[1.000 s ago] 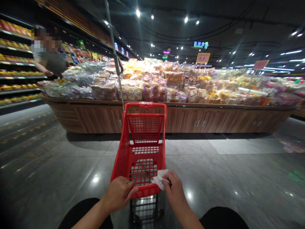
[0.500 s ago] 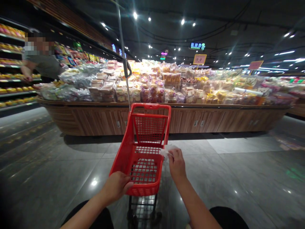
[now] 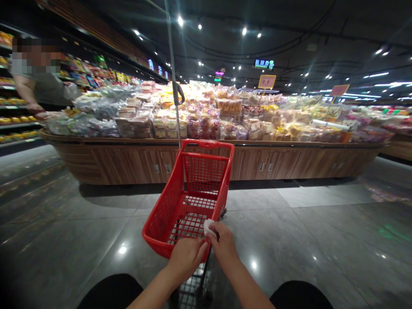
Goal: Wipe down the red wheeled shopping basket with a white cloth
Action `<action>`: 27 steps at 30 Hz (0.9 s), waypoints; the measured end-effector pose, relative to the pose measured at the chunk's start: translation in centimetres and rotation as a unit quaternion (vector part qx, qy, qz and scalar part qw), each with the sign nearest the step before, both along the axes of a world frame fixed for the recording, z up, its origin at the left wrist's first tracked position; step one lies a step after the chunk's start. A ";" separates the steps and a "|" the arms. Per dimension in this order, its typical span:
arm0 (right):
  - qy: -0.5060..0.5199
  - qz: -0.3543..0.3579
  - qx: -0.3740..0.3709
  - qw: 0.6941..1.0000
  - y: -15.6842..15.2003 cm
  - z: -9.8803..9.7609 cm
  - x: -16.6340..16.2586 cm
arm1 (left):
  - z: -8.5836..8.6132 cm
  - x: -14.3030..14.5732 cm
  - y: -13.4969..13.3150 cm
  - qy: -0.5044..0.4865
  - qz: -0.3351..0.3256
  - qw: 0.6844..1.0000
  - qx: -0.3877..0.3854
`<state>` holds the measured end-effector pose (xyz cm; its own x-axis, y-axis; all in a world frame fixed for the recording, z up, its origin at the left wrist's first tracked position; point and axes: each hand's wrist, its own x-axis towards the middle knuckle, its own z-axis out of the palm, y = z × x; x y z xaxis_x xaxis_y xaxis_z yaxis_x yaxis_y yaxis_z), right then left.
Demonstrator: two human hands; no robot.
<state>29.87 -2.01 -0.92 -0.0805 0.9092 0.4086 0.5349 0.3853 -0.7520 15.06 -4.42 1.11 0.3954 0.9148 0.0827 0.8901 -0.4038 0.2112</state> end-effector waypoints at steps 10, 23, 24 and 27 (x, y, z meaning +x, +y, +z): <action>-0.061 0.000 0.000 0.998 0.7 1.3 -1.0 | -0.6 0.0 0.1 0.063 0.077 0.994 -0.039; -0.078 0.007 0.019 0.997 -0.3 1.3 -1.7 | -0.4 -1.5 0.0 0.084 0.023 0.996 -0.008; -0.085 0.034 0.015 0.996 -1.0 1.2 -2.2 | -0.4 -1.8 -0.1 0.081 0.018 0.997 -0.006; -0.101 0.068 0.010 0.993 -1.8 1.1 -2.9 | -0.4 -2.7 -0.2 0.082 0.007 0.997 -0.002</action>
